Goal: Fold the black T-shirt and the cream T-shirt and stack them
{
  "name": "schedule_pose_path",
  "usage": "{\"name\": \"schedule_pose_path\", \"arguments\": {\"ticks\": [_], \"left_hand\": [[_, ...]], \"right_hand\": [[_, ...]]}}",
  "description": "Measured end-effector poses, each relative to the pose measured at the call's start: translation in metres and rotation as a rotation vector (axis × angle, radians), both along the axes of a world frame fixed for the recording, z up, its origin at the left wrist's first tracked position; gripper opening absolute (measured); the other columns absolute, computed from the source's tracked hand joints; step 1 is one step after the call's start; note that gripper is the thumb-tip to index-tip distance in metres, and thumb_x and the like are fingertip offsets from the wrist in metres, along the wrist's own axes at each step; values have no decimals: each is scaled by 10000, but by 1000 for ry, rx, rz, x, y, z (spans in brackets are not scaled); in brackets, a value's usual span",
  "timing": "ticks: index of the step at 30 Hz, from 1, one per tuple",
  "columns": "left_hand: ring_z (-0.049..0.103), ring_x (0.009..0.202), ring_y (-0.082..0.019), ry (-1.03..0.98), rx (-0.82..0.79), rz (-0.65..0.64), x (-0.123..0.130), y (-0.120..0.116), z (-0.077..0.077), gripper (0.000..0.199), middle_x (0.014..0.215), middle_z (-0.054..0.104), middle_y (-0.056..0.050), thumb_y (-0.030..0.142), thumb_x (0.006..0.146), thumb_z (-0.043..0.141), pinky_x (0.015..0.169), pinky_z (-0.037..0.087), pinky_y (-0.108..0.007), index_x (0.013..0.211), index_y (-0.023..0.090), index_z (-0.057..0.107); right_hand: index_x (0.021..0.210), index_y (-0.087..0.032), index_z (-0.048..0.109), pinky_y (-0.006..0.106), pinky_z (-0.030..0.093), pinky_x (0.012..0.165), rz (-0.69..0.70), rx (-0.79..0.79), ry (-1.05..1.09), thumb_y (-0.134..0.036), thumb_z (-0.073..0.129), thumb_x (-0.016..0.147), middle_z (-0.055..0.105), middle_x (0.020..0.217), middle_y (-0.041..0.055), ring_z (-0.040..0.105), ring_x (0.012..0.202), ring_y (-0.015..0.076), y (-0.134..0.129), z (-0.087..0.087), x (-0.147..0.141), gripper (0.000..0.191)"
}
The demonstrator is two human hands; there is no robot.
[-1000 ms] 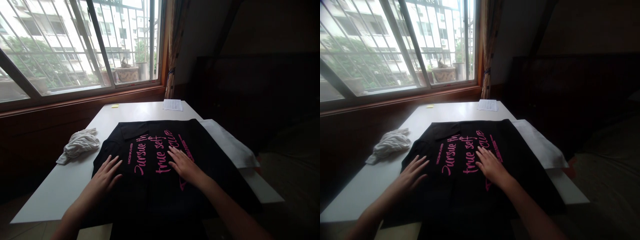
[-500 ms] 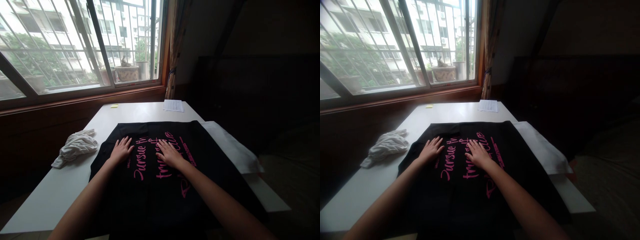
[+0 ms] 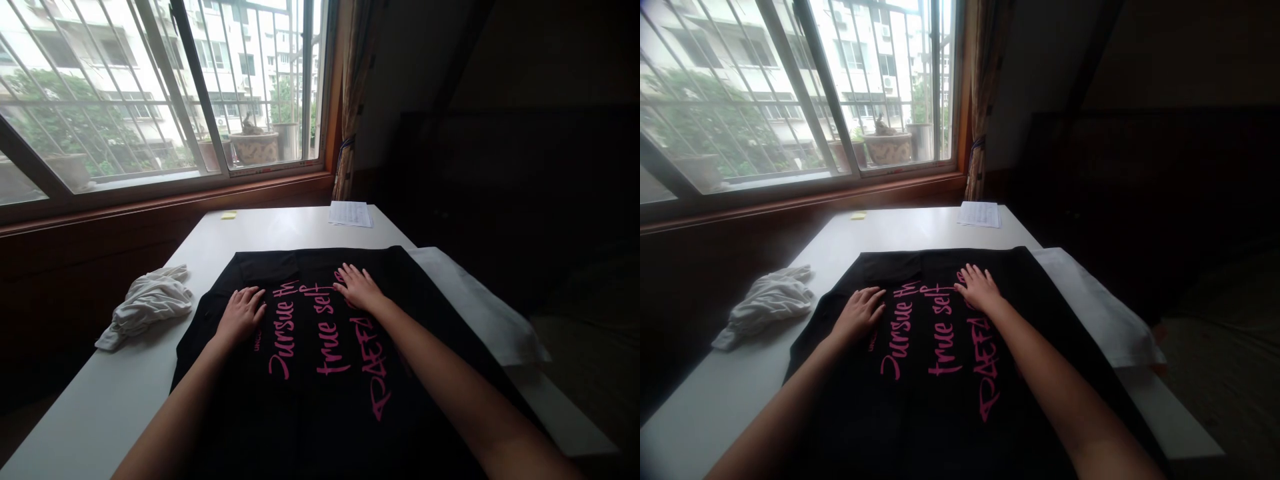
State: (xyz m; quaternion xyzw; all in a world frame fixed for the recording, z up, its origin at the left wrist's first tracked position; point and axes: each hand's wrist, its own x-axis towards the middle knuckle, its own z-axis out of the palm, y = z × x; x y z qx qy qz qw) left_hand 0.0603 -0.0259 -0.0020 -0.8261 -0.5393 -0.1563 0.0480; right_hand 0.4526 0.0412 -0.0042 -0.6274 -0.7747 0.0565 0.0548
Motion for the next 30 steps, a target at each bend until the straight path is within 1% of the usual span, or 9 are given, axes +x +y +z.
{"name": "schedule_pose_path", "arguments": {"ticks": [5, 8, 10, 13, 17, 20, 24, 27, 30], "left_hand": [[451, 1363, -299, -11, 1, -6, 1, 0, -2, 467, 1439, 552, -107, 417, 1037, 411, 1228, 239, -503, 1440, 216, 533], [464, 1347, -300, 3, 2, -2, 1, 1, -3, 464, 1433, 555, -107, 417, 1035, 417, 1215, 263, -499, 1437, 216, 537], [483, 1321, -299, 15, -8, -18, -1, 4, 1, 464, 1421, 562, -112, 423, 1032, 429, 1191, 307, -481, 1423, 206, 552], [545, 1227, -292, 21, -91, -66, -7, 16, 17, 424, 1348, 614, -86, 458, 1021, 459, 1094, 421, -433, 1344, 238, 622], [615, 1062, -260, -56, -211, -44, -17, 55, 42, 346, 1147, 696, -37, 465, 1015, 454, 979, 491, -385, 1151, 274, 708], [586, 1100, -274, -120, -133, 81, -22, 92, 48, 302, 1158, 669, -55, 407, 988, 490, 1023, 466, -395, 1115, 253, 716], [534, 1189, -301, -167, -82, 245, -23, 137, 37, 349, 1260, 610, -105, 352, 979, 483, 1099, 411, -421, 1227, 204, 679], [501, 1246, -321, -165, -124, 295, -23, 165, 24, 421, 1334, 578, -131, 369, 988, 473, 1121, 382, -445, 1338, 185, 616], [450, 1308, -349, -148, -198, 311, -23, 188, 17, 478, 1409, 544, -121, 430, 986, 488, 1102, 391, -471, 1415, 232, 559]], "right_hand": [[1533, -158, 424, 560, 65, 1242, -199, 67, -9, -587, 339, 998, 278, 1659, 128, 175, 1544, 312, 38, 10, 55, 691], [1508, -159, 458, 599, 141, 1218, -309, 85, 22, -543, 314, 1019, 327, 1636, 148, 253, 1513, 347, 54, 14, 95, 638], [1465, -137, 509, 570, 213, 1206, -370, 86, 49, -496, 347, 1020, 389, 1598, 175, 335, 1476, 347, 62, 15, 121, 595], [1390, -101, 580, 485, 274, 1196, -444, 97, 94, -400, 433, 995, 461, 1540, 199, 400, 1436, 330, 71, 14, 155, 517], [1380, -73, 576, 474, 347, 1142, -563, 144, 171, -400, 505, 961, 535, 1443, 238, 477, 1356, 356, 84, 15, 183, 536], [1356, -114, 591, 497, 387, 1098, -631, 175, 242, -443, 574, 920, 628, 1312, 205, 540, 1271, 360, 94, 16, 193, 546], [1323, -149, 617, 454, 462, 1006, -684, 204, 349, -453, 654, 855, 680, 1138, 152, 627, 1098, 321, 106, 16, 199, 560], [1294, -158, 642, 401, 512, 901, -705, 217, 426, -448, 688, 825, 672, 1107, 144, 662, 956, 275, 112, 15, 203, 554], [1285, -143, 647, 393, 527, 855, -717, 218, 482, -439, 716, 800, 688, 1055, 136, 666, 895, 261, 118, 14, 208, 572]]}}
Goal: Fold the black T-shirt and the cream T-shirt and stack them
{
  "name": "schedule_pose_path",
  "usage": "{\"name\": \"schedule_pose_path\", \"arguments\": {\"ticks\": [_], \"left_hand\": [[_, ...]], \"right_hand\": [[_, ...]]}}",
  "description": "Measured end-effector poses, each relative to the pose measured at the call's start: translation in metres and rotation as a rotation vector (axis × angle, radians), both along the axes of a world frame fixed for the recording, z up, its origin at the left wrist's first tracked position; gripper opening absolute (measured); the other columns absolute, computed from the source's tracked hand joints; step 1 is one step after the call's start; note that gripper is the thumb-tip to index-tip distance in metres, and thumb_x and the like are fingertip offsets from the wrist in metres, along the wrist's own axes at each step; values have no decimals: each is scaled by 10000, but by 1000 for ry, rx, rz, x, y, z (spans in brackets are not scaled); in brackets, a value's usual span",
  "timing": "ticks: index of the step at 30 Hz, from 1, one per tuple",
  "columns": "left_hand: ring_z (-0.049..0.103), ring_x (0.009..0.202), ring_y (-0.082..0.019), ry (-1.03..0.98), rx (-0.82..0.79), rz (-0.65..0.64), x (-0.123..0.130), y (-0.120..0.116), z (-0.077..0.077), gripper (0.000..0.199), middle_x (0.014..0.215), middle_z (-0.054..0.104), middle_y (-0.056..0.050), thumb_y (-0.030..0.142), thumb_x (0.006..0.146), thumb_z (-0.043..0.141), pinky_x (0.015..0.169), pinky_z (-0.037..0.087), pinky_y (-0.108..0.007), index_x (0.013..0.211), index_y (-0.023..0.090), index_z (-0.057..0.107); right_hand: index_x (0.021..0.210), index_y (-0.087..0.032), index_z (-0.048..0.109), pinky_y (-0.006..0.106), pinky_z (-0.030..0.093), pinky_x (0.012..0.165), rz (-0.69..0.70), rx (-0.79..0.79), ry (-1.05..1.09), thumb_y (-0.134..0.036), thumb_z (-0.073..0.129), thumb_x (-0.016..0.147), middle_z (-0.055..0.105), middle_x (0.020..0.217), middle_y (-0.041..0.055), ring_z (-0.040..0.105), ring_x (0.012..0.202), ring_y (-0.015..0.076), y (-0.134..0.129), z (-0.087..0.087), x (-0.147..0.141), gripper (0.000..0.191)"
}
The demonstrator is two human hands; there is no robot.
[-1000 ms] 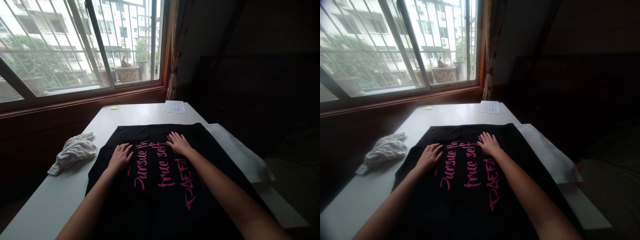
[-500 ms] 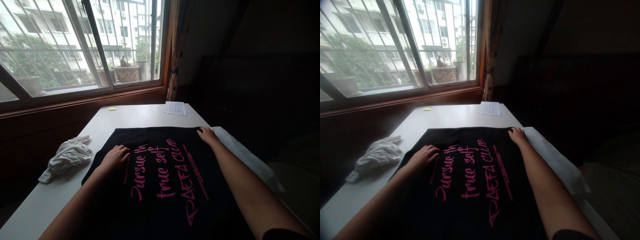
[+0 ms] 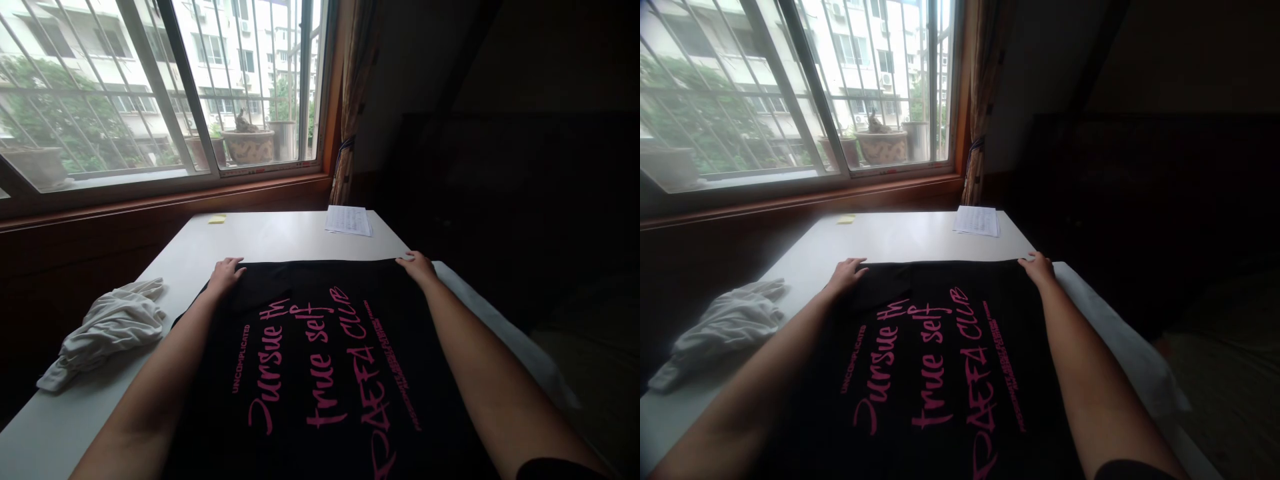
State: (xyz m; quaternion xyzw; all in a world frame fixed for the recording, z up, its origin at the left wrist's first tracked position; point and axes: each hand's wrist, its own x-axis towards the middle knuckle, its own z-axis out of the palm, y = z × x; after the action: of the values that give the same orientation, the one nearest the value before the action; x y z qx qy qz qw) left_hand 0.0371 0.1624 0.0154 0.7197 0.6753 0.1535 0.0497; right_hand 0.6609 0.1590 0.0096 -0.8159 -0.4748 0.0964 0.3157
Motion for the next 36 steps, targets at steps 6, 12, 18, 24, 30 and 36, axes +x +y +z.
{"name": "schedule_pose_path", "arguments": {"ticks": [6, 12, 18, 24, 30, 36], "left_hand": [[432, 1260, -424, 21, -84, 33, 1, 28, 0, 388, 1347, 563, -136, 476, 953, 516, 981, 440, -573, 1264, 298, 664], [452, 1219, -396, 8, -79, 38, -1, 34, -3, 282, 1224, 625, -105, 451, 958, 502, 961, 438, -543, 1045, 281, 711], [453, 1210, -392, -14, -81, 82, -7, 39, -11, 310, 1239, 629, -102, 471, 974, 474, 953, 439, -527, 1072, 282, 699], [430, 1236, -408, 2, -76, 76, -17, 42, -9, 353, 1233, 633, -104, 549, 954, 499, 981, 416, -552, 1054, 282, 707], [472, 1229, -379, 23, -145, -27, -43, 48, -1, 385, 1230, 644, -85, 589, 837, 665, 976, 443, -498, 1102, 314, 712], [538, 1154, -331, 68, -162, -154, -58, 63, -2, 320, 1113, 677, -87, 502, 813, 692, 992, 454, -433, 1019, 263, 746]], "right_hand": [[1299, -140, 651, 389, 540, 842, 97, 48, 75, -393, 741, 780, 711, 1063, 127, 681, 883, 248, 5, -2, 7, 584], [1183, -172, 727, 372, 529, 881, 171, 109, 79, -323, 699, 801, 706, 1160, 126, 674, 1013, 257, 6, -1, 12, 412], [1087, -162, 742, 402, 522, 887, 124, 115, -6, -310, 646, 825, 717, 1048, 115, 663, 981, 271, 10, -5, 14, 316], [919, -161, 747, 404, 470, 997, 111, 95, -136, -280, 653, 799, 616, 1156, 126, 610, 1040, 269, 17, -7, 10, 193], [909, -191, 715, 389, 502, 906, 153, 1, -150, -299, 631, 838, 681, 1007, 97, 634, 960, 263, 19, -2, 10, 154], [1072, -209, 737, 358, 490, 932, 295, -17, -160, -316, 635, 839, 724, 1115, 80, 651, 1054, 262, 15, 3, 17, 276]]}}
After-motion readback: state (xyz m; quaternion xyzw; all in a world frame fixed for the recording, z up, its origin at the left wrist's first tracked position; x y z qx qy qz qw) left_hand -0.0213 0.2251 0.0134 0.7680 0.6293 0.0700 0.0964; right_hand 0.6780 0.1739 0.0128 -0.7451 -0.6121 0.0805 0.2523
